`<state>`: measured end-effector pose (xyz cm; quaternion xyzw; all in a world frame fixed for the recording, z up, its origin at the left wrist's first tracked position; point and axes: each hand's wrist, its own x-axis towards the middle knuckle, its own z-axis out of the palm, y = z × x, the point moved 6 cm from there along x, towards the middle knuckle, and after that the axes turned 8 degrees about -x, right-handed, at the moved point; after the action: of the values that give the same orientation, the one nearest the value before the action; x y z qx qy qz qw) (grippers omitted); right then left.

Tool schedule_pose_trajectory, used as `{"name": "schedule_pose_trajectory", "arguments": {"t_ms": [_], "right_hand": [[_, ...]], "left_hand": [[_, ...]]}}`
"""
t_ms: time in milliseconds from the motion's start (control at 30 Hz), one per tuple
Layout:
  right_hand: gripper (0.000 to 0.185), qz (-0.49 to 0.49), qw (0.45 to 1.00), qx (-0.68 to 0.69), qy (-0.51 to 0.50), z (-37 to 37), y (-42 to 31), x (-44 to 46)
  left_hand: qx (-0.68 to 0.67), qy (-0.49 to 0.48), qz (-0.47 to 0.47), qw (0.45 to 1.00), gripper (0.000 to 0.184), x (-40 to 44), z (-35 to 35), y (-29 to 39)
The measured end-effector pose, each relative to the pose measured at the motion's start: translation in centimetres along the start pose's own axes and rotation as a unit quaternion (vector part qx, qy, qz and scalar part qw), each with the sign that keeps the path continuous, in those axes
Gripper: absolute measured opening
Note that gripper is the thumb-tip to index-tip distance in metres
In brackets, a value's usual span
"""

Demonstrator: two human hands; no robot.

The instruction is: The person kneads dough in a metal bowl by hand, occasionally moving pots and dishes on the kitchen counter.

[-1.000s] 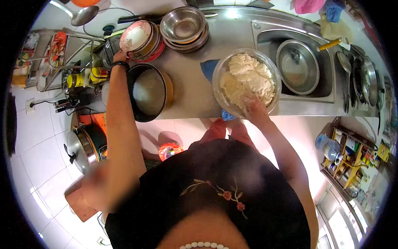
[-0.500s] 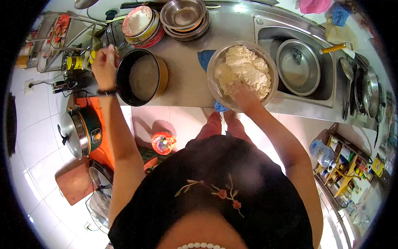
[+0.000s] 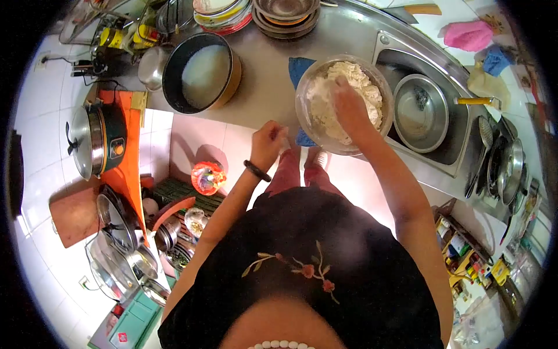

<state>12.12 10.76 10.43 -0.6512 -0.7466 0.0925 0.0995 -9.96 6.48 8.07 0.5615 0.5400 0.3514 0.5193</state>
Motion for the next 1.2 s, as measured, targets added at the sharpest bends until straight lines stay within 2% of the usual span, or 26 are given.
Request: {"name": "schedule_pose_trajectory", "arguments": {"t_ms": [67,100,167,200,233,267,300,333,400,433,533,633,700,767,867,967,1067,1167,1200], "right_hand": [[0.022,-0.005,0.999,0.018,0.028,3.4,1.2,2.7],[0.019,-0.005,0.999,0.027,0.04,4.6,1.4,3.2],[0.018,-0.003,0.995,-0.096,-0.025,4.9,-0.8,4.1],[0.017,-0.001,0.986,-0.157,-0.055,5.1,-1.7,4.6],[0.017,0.007,0.986,-0.162,-0.039,4.8,-2.0,4.6],[0.016,-0.053,0.984,-0.168,-0.034,5.7,-1.7,4.2],[0.016,-0.113,0.978,-0.174,-0.024,7.0,-0.4,4.1],[0.015,-0.171,0.969,-0.179,-0.013,8.0,0.4,3.5],[0.015,-0.215,0.974,-0.075,0.017,7.9,1.1,1.4],[0.016,-0.237,0.971,-0.023,0.036,7.5,1.2,0.6],[0.016,-0.198,0.968,-0.053,-0.145,9.0,1.6,-1.8],[0.016,-0.174,0.971,-0.056,-0.154,4.5,0.5,-4.7],[0.017,-0.092,0.979,0.05,-0.177,4.4,2.1,-7.3],[0.02,-0.199,0.961,-0.075,-0.179,1.3,-0.2,-8.6],[0.023,-0.233,0.962,-0.044,-0.137,3.5,1.7,-9.7],[0.03,-0.163,0.945,-0.003,-0.283,1.6,-1.2,-6.8],[0.022,-0.142,0.968,-0.01,-0.206,4.7,-0.9,-4.6],[0.023,-0.219,0.973,0.07,0.036,4.7,-0.3,-2.7],[0.027,-0.168,0.986,0.026,-0.005,5.3,0.1,-1.4]], "left_hand": [[0.016,-0.024,-0.041,0.999,0.019,0.1,1.8,-2.0],[0.033,-0.014,0.005,0.999,0.019,0.3,2.6,-2.7],[0.068,0.009,0.1,0.993,0.018,1.3,4.1,-3.7],[0.078,0.003,0.076,0.994,0.018,2.0,4.5,-3.8],[0.086,-0.005,0.048,0.995,0.017,2.1,4.9,-3.9],[0.095,-0.013,0.021,0.995,0.017,1.9,5.4,-3.9],[0.023,-0.012,-0.048,0.999,0.016,2.0,5.8,-4.7],[-0.021,-0.023,-0.068,0.997,0.017,2.2,5.9,-4.8],[-0.112,-0.044,-0.113,0.986,0.018,2.1,6.1,-5.0],[-0.106,-0.041,-0.11,0.987,0.019,2.3,6.1,-4.9],[-0.087,-0.04,-0.096,0.991,0.019,2.4,5.7,-4.8],[-0.092,-0.056,-0.085,0.991,0.019,2.3,5.7,-4.7],[-0.129,-0.057,-0.099,0.985,0.02,2.1,5.7,-4.4],[-0.096,-0.066,-0.091,0.989,0.02,2.3,6.0,-5.6],[-0.084,-0.059,-0.088,0.991,0.02,2.2,5.7,-5.3],[-0.105,-0.069,-0.092,0.988,0.021,2.3,6.0,-5.8],[-0.101,-0.069,-0.102,0.987,0.022,2.4,6.0,-5.6],[-0.091,-0.061,-0.079,0.991,0.024,2.6,6.0,-6.3],[-0.089,-0.061,-0.066,0.992,0.024,2.5,6.1,-6.7]]}}
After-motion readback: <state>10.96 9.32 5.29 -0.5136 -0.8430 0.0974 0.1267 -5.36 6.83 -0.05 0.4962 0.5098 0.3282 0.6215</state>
